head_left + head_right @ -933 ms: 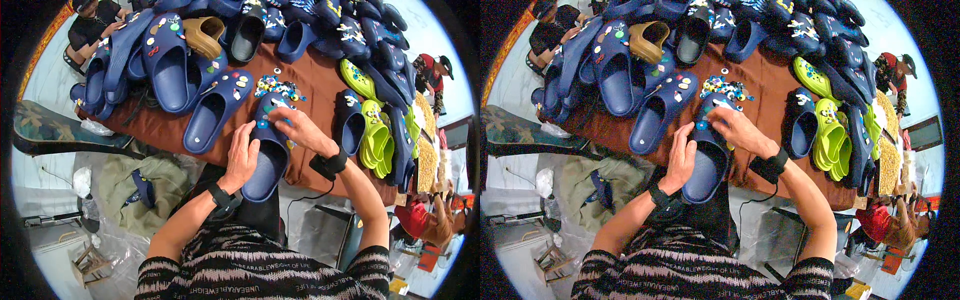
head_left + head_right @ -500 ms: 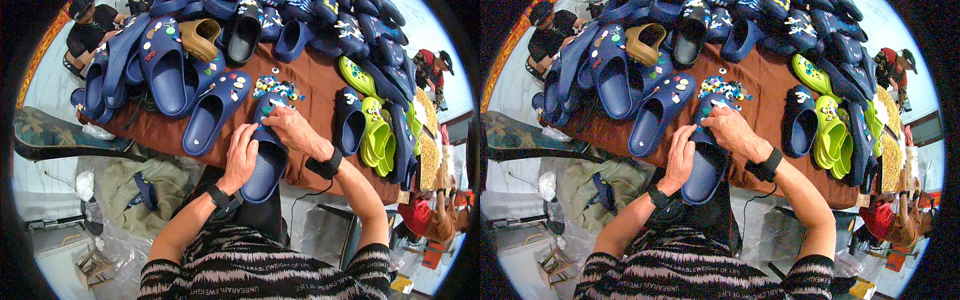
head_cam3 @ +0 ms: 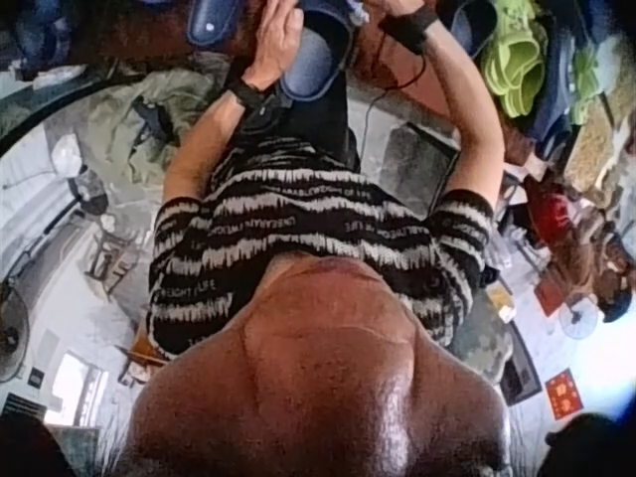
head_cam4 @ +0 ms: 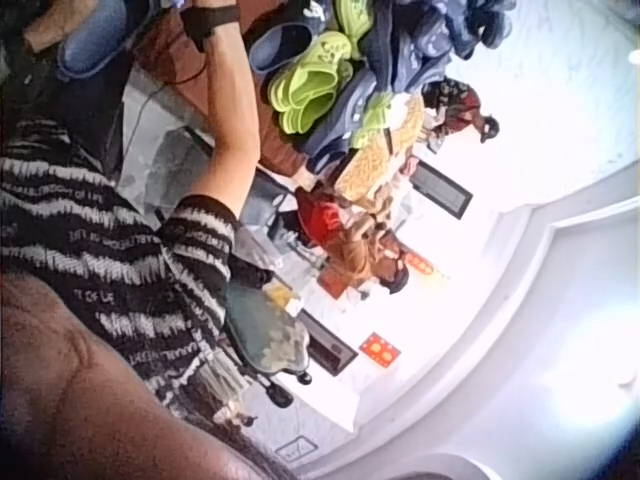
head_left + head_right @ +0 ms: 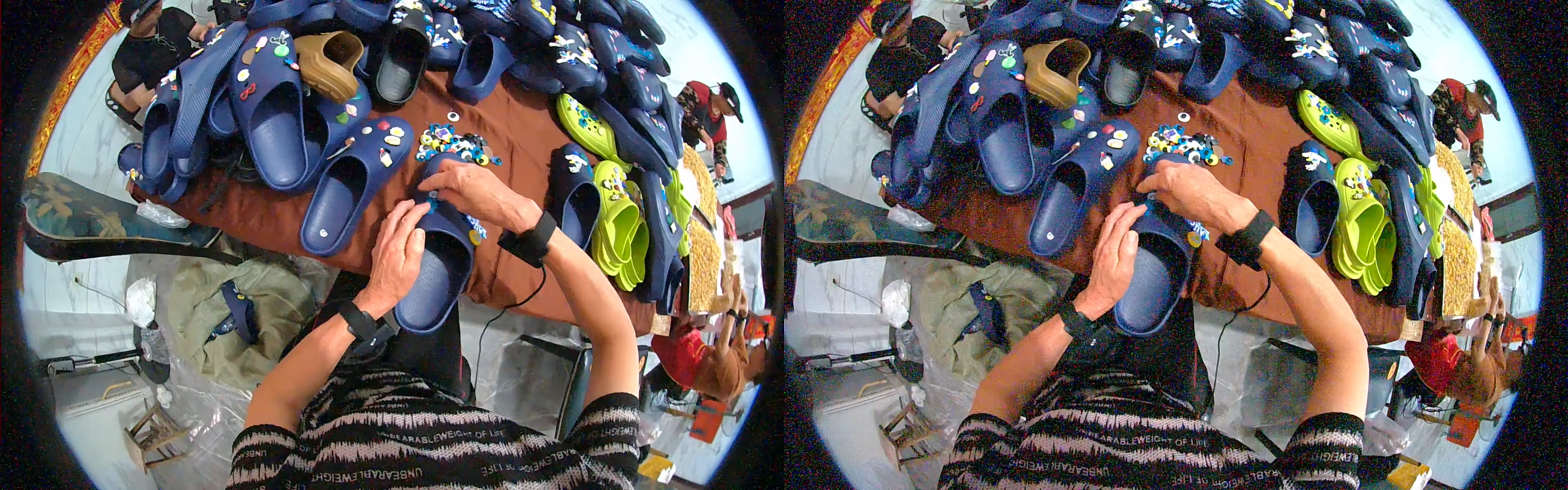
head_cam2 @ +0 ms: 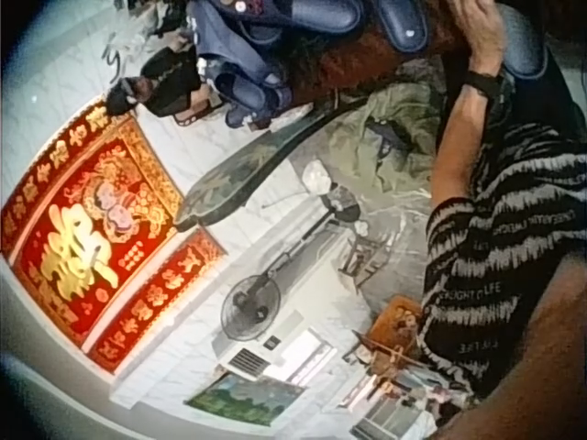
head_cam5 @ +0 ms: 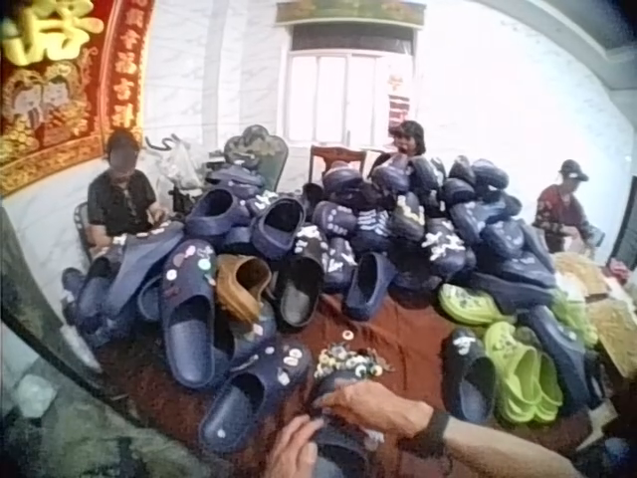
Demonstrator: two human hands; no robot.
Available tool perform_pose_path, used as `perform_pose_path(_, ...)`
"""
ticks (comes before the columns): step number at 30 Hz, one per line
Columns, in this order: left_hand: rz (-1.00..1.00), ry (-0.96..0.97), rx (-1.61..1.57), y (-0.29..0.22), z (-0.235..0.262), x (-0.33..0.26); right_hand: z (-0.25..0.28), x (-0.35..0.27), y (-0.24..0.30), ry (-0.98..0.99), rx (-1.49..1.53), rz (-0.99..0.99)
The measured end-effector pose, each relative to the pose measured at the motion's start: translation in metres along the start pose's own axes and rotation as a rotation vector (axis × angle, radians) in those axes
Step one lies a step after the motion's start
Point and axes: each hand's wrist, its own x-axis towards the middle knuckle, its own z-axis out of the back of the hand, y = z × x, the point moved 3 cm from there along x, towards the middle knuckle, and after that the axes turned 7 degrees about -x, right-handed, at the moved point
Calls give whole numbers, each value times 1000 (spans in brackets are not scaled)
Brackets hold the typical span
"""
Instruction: Attach decorative plastic charms into the holes of foam clogs.
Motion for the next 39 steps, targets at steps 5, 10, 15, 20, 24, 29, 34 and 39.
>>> perform_pose_path(5,-2,10,14,1,3,3,-2,2,-3,50,-44,50)
perform_pose_path(10,-12,16,39,3,3,5,-6,3,4,55,-94,-27)
perform_pose_path(15,1,25,53,2,2,5,-11,9,8,52,-293,-129)
perform_pose_path(20,8,56,98,2,5,10,-11,10,2,94,-201,-180)
perform_pose_path(24,4,66,60,0,2,12,5,-4,-6,-102,175,-266)
perform_pose_path(29,-2,43,29,-6,0,13,-5,-26,-17,-168,82,-220)
perform_pose_path(34,-21,69,146,-4,3,14,-12,-27,-1,-123,-18,-94)
perform_pose_path(39,-2,93,235,-7,1,18,-12,-27,-1,-90,-42,-66)
